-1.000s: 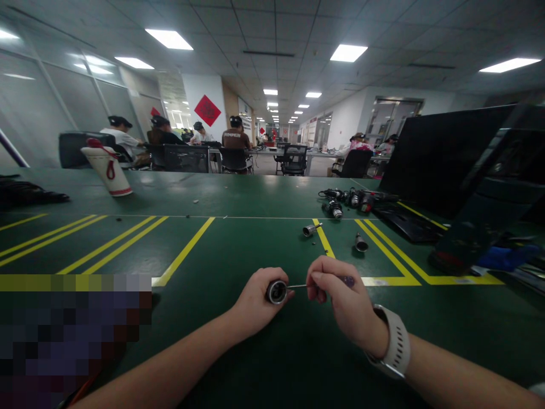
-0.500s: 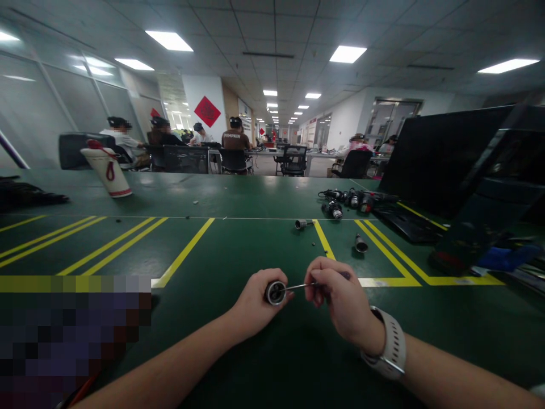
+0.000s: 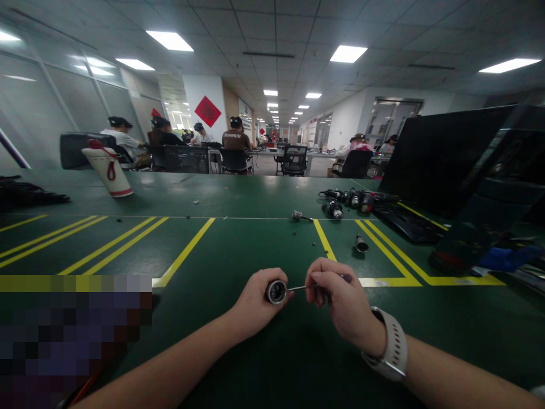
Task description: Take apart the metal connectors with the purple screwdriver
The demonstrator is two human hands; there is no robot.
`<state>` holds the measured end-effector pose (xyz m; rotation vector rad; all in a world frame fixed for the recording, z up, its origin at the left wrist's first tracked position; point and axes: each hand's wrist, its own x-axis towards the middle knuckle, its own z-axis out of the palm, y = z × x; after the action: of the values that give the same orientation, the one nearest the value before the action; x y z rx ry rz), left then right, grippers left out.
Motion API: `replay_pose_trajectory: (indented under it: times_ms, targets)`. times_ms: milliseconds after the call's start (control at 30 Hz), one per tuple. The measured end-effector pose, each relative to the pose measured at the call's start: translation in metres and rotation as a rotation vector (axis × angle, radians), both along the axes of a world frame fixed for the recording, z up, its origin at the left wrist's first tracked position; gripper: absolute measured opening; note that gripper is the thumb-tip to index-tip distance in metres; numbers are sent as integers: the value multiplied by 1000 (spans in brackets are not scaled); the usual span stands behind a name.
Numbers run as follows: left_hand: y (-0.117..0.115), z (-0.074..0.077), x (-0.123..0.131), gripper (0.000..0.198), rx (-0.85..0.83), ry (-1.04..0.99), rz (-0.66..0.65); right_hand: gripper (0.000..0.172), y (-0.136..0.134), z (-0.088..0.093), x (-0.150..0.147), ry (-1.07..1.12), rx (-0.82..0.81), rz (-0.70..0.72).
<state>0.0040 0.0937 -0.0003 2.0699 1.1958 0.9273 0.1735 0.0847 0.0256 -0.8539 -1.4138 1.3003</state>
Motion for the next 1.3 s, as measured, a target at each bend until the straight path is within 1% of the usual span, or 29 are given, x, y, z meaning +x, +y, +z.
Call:
replay_pose_trajectory:
  times_ms: [167,333,600,700,833,933,1033,1133,1200,1233,1300]
  targets:
    - [0,0,1,14,-31,-42,4,15,2,-3,-3,118,-105,-27]
    - [1,-2,1,14,-28,-61,8,14,2,-2,-3,142,-121,-35]
    - [1,-2,-1,13,-55,-76,-29,15,1,-3,-4,182,-151,-35]
    - [0,-1,-1,12,-50,-69,-43,15,-1,-1,-2,113,-76,-36]
    - [-2,1,0,13,-5,-6,-24,18,-8,6,1,-96,145,-22]
    - [-2,2,1,13,33,48,-8,19,-12,12,3,-205,249,-14]
    - [-2,1,0,12,61,89,-4,19,-12,14,3,-216,247,18]
    - [-1,0,0,12,70,97,-29,19,-6,9,2,-133,145,39]
    - [0,-1,-1,13,57,74,-43,18,-3,5,3,-61,98,16]
    - [0,-1,-1,13,44,55,-48,18,-3,4,3,-35,96,-3]
    - [0,0,0,13,11,12,-55,18,-4,3,3,-29,145,-32]
